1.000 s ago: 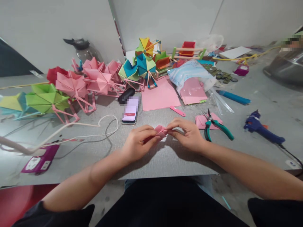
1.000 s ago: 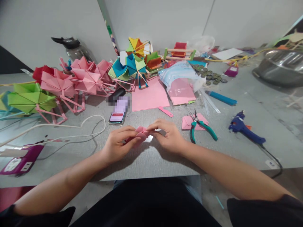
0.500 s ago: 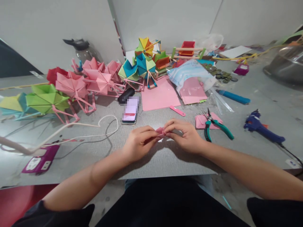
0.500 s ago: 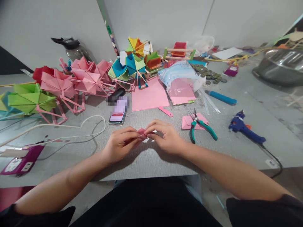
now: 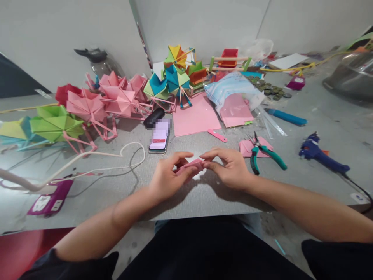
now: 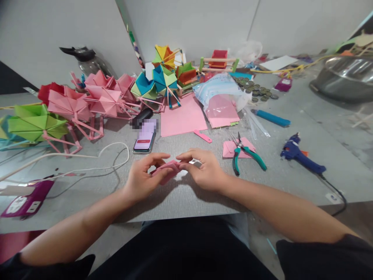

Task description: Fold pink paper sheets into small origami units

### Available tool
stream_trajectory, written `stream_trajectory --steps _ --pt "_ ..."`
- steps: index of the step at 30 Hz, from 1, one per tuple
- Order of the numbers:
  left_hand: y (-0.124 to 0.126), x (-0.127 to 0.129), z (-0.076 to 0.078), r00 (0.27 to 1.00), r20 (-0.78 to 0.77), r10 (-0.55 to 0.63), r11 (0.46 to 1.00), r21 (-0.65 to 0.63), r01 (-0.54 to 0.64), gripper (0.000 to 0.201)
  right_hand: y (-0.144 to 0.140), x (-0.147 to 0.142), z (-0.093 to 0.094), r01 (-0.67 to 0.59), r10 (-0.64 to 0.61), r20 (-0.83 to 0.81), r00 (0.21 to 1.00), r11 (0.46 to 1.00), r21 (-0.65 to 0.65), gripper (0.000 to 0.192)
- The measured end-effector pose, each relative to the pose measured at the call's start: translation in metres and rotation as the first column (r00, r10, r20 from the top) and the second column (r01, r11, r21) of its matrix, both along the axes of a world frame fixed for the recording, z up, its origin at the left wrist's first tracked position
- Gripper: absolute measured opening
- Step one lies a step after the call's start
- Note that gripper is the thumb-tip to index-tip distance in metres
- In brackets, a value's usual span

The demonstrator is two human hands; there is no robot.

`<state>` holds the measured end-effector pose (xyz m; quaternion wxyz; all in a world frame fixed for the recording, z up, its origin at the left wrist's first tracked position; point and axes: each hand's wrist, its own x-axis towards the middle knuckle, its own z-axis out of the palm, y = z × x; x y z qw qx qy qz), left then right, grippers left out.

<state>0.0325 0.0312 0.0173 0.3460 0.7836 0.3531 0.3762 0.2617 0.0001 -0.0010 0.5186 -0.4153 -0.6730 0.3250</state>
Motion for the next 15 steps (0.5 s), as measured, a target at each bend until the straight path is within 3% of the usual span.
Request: stream_trajectory --steps 2,5,9,12,15 --pt "0.001 0.000 0.002 0.999 -0.029 -0.039 0.994 -0.103 0.036 0.018 0.001 0.001 0.001 -0.025 0.027 0.047 0.999 0.999 -0.037 0.009" --pt "0.002 0.001 0.005 0.995 -0.033 -0.094 0.972 -0.218 0.085 0.016 0.005 0.005 0.002 -0.112 0.121 0.178 0.977 0.992 -0.059 0.021" --pt "0.005 0.003 0.006 0.992 -0.028 -0.125 0.923 -0.370 0.106 0.017 0.008 0.011 0.000 -0.260 0.246 0.397 0.884 0.965 -0.019 0.034" --pt "0.008 0.004 0.005 0.991 -0.021 -0.135 0.881 -0.459 0.111 0.022 0.009 0.013 0.000 -0.270 0.227 0.488 0.843 0.963 0.018 0.039" --pt "0.013 0.003 0.004 0.994 -0.001 -0.110 0.868 -0.487 0.096 0.028 0.010 0.016 0.000 -0.202 0.157 0.482 0.862 0.979 0.042 0.040"
